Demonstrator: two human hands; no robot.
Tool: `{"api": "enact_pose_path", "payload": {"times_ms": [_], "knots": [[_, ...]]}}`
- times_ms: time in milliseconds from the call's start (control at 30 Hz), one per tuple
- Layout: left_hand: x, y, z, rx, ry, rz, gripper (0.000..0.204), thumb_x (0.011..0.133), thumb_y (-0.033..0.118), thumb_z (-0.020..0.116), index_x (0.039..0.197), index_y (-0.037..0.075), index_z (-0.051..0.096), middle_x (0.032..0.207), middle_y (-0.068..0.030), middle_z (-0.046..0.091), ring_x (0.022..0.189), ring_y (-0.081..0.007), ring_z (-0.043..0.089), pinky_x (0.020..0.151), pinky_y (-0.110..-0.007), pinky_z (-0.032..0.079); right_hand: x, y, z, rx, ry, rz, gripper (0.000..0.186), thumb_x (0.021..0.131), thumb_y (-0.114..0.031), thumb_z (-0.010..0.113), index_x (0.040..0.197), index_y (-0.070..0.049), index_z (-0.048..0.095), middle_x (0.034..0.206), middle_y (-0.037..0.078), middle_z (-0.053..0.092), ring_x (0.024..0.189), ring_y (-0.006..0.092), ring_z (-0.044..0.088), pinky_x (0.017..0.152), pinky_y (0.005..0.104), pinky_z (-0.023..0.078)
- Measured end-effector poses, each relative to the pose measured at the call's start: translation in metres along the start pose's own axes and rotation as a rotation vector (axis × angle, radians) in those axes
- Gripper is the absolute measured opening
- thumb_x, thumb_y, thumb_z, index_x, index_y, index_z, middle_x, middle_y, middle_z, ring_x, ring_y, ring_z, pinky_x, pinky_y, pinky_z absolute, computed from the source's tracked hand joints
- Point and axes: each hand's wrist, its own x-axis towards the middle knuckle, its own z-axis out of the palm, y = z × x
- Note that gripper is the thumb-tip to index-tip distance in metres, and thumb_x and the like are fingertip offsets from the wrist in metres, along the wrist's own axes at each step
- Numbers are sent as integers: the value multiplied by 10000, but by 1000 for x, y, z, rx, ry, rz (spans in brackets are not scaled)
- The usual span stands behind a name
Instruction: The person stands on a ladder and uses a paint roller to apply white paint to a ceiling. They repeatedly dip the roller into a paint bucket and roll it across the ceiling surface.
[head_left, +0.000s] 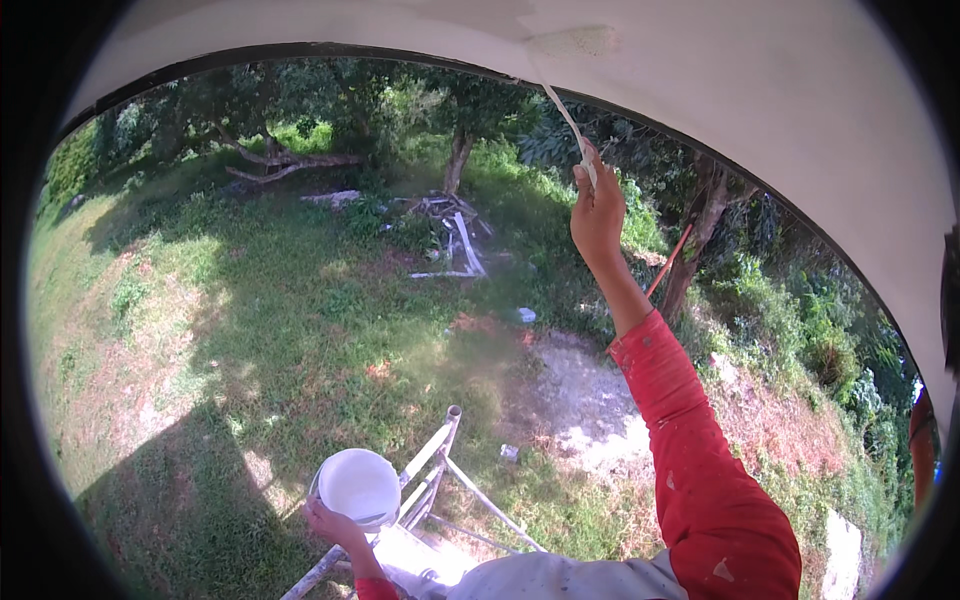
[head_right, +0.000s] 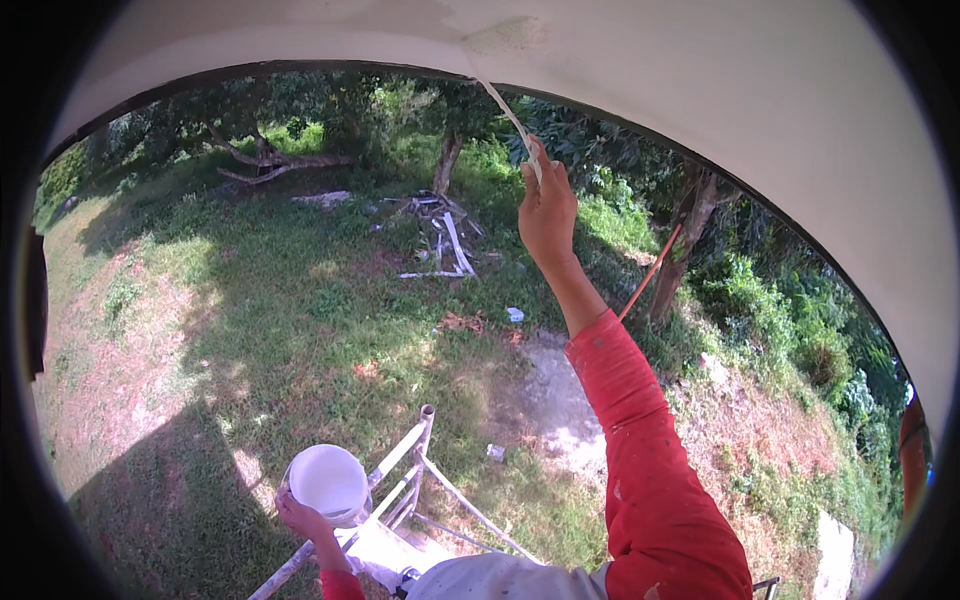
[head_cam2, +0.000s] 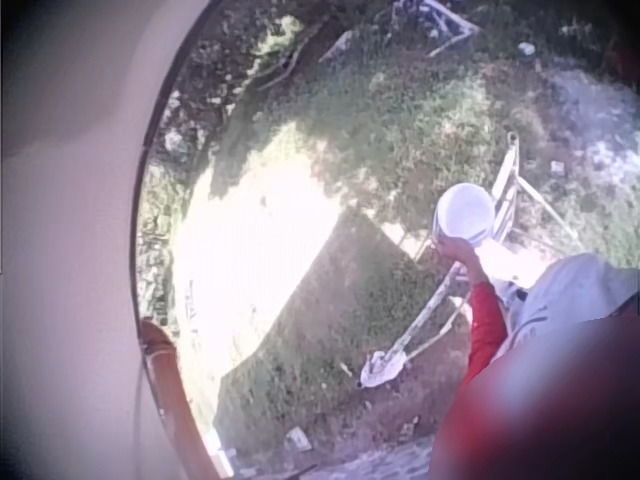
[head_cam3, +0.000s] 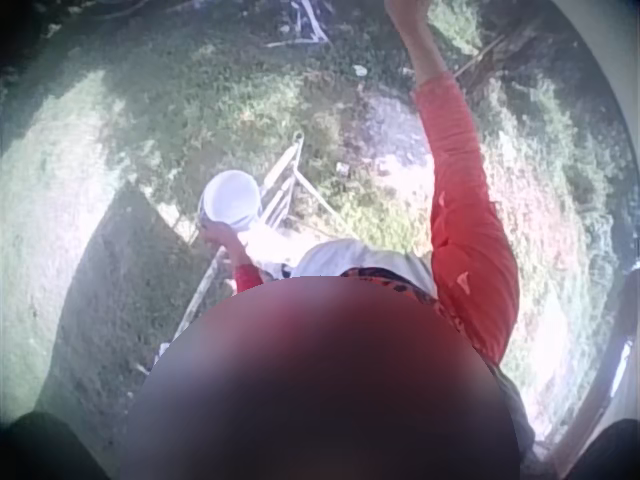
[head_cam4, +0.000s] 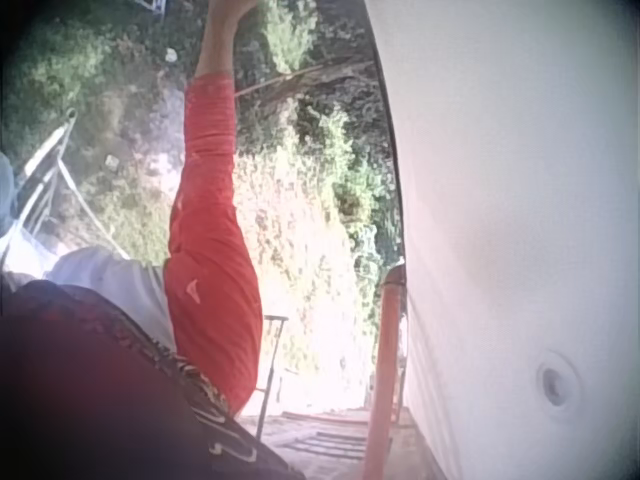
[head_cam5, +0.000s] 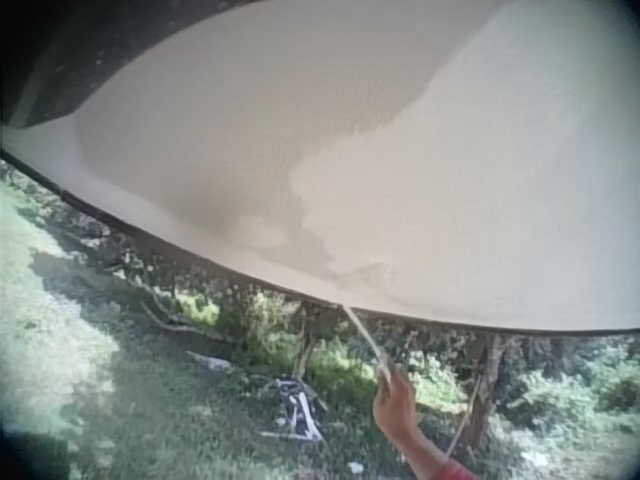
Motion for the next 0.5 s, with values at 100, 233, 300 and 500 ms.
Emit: {"api": "enact_pose_path", "payload": {"times_ms": [100,233,300,500], "knots": [[-2,5,2,-1,15,1,438,1116,324,436,1188,-63,629,1127,-233,683,969,-318,675,852,-444,537,-10,23,11,38,-7,149,371,1114,-204,532,1452,-66,598,999,168,689,845,280,688,834,401,552],[0,4,2,39,11,-17,451,1119,341,440,1221,-52,636,1134,-218,685,992,-315,671,878,-446,532,-26,62,23,-90,30,213,395,1124,-253,512,1455,-55,593,1065,199,690,847,318,694,796,418,549],[1,0,1,48,37,-15,468,1119,349,439,1228,-59,639,1146,-216,684,1019,-319,667,914,-453,522,-26,69,24,-60,33,176,375,1111,-199,532,1473,-115,585,1033,184,664,829,334,672,760,416,542],[11,-16,0,45,33,-5,509,1119,353,432,1281,-84,635,1218,-231,680,1089,-335,661,981,-451,504,0,26,22,-95,12,28,397,1082,-140,575,1477,-170,588,919,129,606,689,293,608,622,421,502]]}}
